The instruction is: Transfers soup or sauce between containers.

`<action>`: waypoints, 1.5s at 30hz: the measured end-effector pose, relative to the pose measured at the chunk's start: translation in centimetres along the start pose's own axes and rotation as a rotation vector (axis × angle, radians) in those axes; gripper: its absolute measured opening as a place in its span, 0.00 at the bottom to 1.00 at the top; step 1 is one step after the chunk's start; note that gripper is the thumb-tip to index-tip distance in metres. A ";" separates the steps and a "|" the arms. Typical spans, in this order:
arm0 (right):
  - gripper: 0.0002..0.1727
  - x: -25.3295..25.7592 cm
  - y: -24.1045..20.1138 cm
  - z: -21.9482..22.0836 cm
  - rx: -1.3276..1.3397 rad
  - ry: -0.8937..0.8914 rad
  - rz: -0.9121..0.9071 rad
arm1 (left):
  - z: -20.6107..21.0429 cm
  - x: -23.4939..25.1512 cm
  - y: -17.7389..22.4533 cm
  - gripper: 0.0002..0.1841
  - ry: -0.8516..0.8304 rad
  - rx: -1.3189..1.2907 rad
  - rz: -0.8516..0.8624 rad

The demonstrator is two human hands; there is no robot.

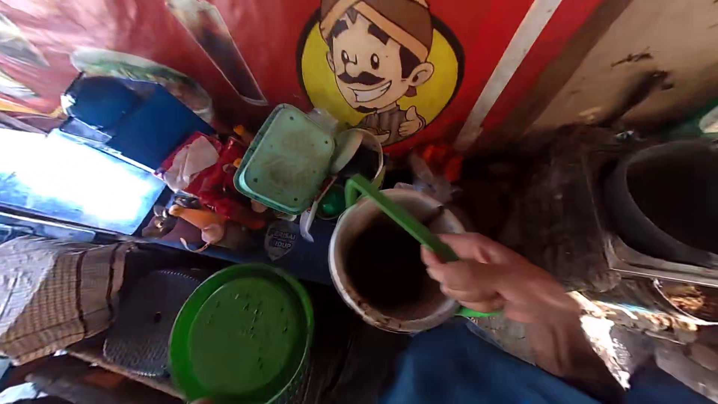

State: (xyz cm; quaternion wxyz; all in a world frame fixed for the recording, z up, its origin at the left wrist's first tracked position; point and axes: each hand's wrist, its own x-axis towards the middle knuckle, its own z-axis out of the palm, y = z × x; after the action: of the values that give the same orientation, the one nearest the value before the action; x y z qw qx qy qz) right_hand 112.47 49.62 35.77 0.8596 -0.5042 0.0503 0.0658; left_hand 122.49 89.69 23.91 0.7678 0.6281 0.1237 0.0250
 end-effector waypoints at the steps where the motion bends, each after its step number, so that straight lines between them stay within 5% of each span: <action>1: 0.05 -2.0 -0.1 -0.5 -0.011 0.043 -0.009 | 1.1 0.4 -0.6 0.34 -0.097 0.048 0.005; 4: 0.04 -7.5 0.1 -1.9 -0.050 0.228 -0.026 | 6.4 0.4 -3.3 0.37 -0.250 0.046 -0.085; 8: 0.02 -13.8 0.9 -4.0 -0.094 0.505 -0.065 | 14.2 -1.9 -8.8 0.27 -0.368 0.110 -0.264; 12: 0.05 -19.9 1.3 -5.9 -0.113 0.780 -0.074 | 20.2 -4.1 -16.1 0.27 -0.417 0.175 -0.504; 18: 0.11 -29.0 1.7 -8.1 -0.071 1.006 -0.182 | 25.4 -5.4 -25.1 0.29 -0.399 0.162 -0.630; 27: 0.12 -37.7 3.5 -10.6 0.010 1.067 -0.232 | 25.0 -5.8 -31.0 0.36 -0.364 0.134 -0.746; 45: 0.12 -44.7 4.9 -12.4 0.056 1.163 -0.260 | 22.5 -12.9 -29.7 0.49 -0.298 0.380 -0.711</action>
State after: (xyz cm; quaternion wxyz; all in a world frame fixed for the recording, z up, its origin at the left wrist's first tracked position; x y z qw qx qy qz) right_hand 67.30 38.37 32.34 0.7050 -0.4366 0.4523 -0.3284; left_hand 111.55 59.46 1.20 0.6089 0.6732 0.2226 -0.3555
